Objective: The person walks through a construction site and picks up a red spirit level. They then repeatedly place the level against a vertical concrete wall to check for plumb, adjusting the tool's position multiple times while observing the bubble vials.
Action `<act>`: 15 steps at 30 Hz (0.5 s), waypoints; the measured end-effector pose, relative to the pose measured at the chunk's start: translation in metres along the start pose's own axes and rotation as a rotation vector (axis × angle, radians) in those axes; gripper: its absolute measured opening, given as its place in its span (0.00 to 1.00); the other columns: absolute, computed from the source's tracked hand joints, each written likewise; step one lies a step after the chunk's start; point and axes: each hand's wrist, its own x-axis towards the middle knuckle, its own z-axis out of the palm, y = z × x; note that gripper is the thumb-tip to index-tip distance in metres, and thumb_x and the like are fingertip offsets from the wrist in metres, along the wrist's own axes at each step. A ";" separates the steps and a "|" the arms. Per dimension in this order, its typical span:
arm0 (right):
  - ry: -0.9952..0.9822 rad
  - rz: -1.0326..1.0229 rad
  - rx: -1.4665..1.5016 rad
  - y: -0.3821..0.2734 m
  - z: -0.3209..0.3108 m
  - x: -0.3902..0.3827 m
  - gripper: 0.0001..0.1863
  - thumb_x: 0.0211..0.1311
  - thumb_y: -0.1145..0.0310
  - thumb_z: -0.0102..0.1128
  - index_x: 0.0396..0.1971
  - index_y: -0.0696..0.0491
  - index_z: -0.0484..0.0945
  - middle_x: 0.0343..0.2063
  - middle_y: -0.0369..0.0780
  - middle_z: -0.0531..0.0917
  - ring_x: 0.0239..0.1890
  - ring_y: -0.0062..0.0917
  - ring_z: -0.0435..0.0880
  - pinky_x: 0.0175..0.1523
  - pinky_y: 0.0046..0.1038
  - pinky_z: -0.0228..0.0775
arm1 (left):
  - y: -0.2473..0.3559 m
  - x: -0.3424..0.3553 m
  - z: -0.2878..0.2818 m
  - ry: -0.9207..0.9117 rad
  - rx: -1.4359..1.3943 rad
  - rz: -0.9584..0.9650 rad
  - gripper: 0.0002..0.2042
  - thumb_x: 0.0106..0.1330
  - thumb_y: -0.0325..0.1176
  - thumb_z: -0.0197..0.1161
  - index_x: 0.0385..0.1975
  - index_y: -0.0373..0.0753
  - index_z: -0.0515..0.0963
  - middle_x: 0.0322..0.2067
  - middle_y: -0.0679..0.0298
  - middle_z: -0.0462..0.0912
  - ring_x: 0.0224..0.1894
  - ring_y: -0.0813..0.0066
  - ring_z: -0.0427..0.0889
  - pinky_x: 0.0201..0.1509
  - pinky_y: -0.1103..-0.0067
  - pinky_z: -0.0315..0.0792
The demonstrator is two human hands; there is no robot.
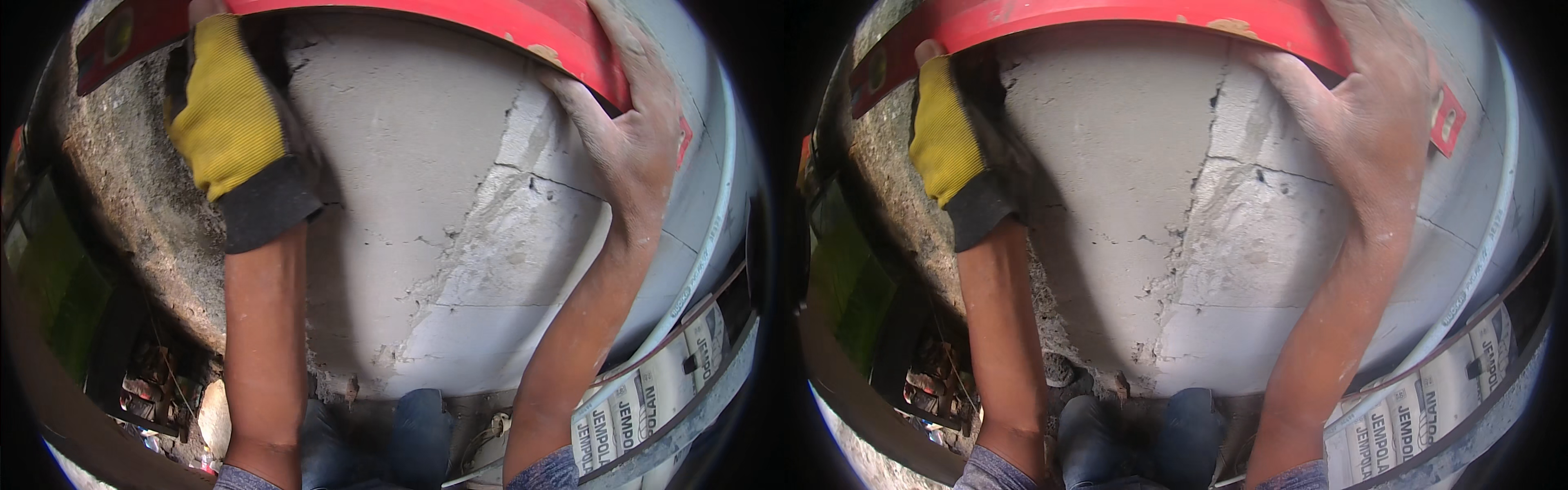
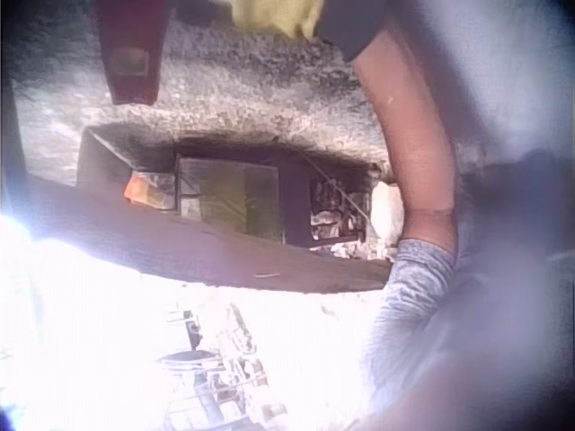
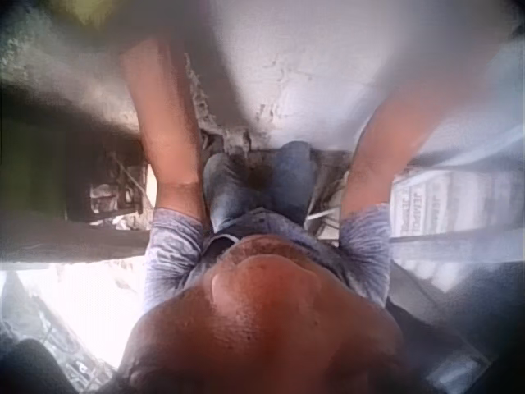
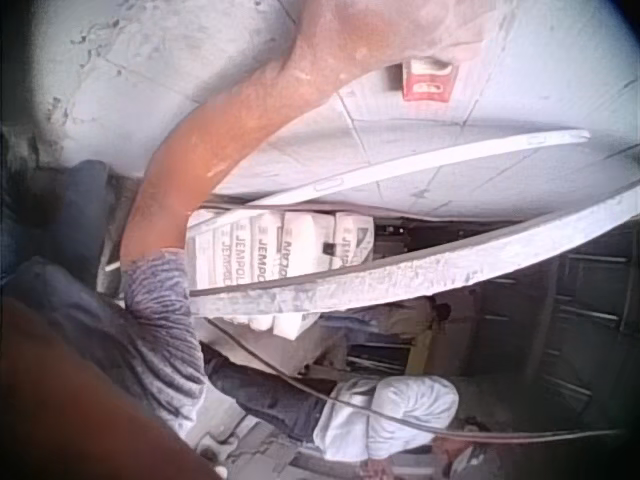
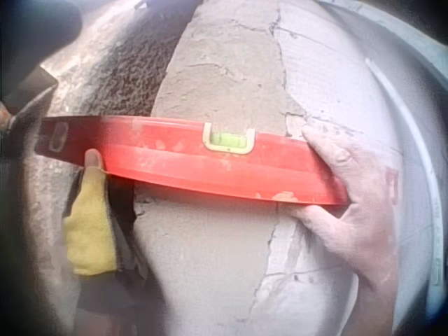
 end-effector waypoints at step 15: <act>0.108 -0.063 0.049 -0.006 -0.008 -0.002 0.36 0.40 0.70 0.72 0.58 0.53 0.81 0.52 0.46 0.84 0.56 0.40 0.80 0.66 0.36 0.67 | -0.012 0.024 -0.015 0.003 -0.020 -0.077 0.30 0.78 0.56 0.54 0.61 0.31 0.74 0.56 0.57 0.82 0.57 0.66 0.80 0.69 0.73 0.68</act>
